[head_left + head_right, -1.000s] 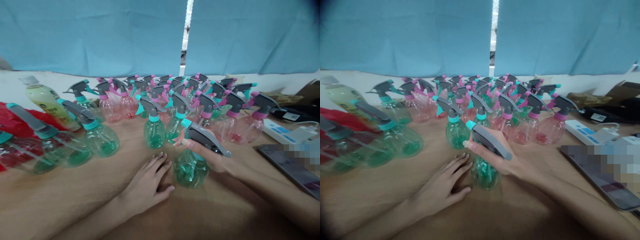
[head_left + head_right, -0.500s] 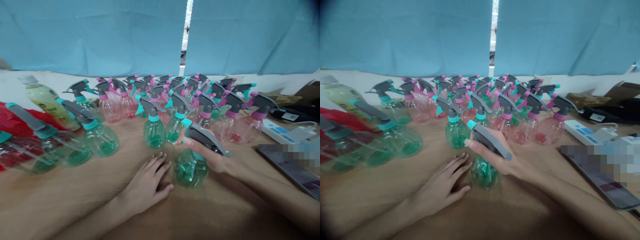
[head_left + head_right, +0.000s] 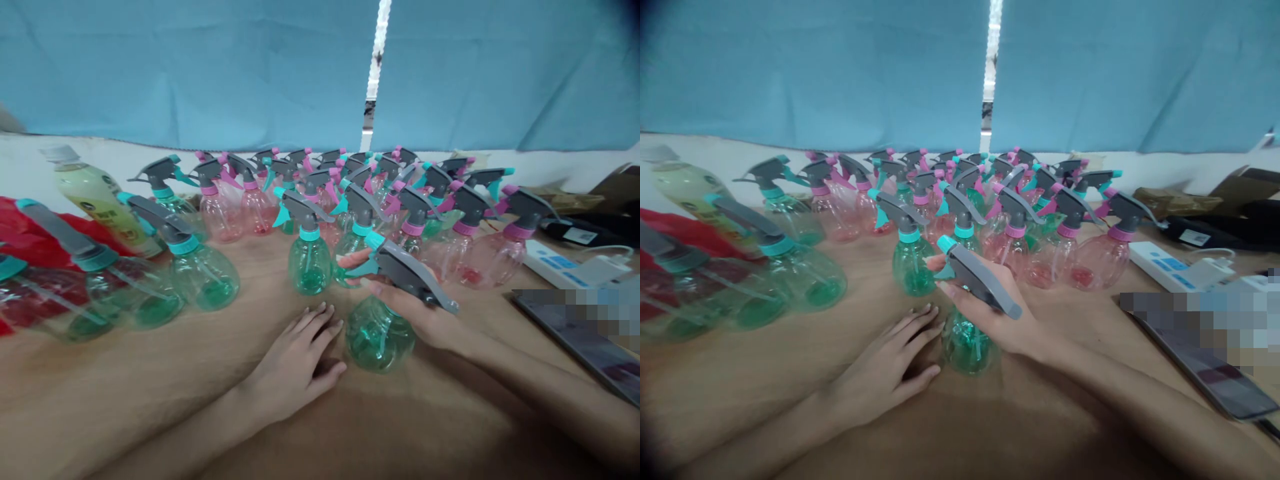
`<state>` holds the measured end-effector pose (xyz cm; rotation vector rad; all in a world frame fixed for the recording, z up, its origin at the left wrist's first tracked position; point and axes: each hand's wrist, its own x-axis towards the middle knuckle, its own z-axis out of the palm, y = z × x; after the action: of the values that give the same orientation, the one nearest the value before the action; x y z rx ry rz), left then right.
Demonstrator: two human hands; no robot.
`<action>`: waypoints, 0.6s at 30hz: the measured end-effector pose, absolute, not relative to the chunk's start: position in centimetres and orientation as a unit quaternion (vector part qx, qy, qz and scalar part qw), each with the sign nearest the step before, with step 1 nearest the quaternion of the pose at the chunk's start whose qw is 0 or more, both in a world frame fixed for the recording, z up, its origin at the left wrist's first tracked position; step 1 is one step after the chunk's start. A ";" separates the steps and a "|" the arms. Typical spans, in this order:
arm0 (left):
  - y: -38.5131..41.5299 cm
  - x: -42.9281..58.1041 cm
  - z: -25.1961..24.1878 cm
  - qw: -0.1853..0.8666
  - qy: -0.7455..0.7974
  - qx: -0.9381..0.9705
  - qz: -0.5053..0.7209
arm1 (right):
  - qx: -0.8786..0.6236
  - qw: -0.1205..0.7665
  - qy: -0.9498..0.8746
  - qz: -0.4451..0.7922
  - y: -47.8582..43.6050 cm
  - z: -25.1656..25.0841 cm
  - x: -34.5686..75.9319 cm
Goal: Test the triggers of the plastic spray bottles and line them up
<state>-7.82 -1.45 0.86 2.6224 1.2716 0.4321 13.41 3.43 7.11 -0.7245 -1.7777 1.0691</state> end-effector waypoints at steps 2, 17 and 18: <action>-1.5 -7.8 0.8 0.096 0.428 0.886 0.148 | -0.293 0.455 -0.721 0.434 3.4 7.2 13.4; -1.4 -7.8 0.7 0.084 0.430 0.889 0.134 | -0.303 0.448 -0.724 0.429 3.4 7.4 13.5; -1.4 -7.8 0.7 0.083 0.431 0.889 0.133 | -0.301 0.450 -0.723 0.430 3.5 7.3 13.5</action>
<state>-7.84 -1.43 0.69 2.6533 1.2852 0.3960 13.47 3.47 7.29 -0.7429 -1.7864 1.0628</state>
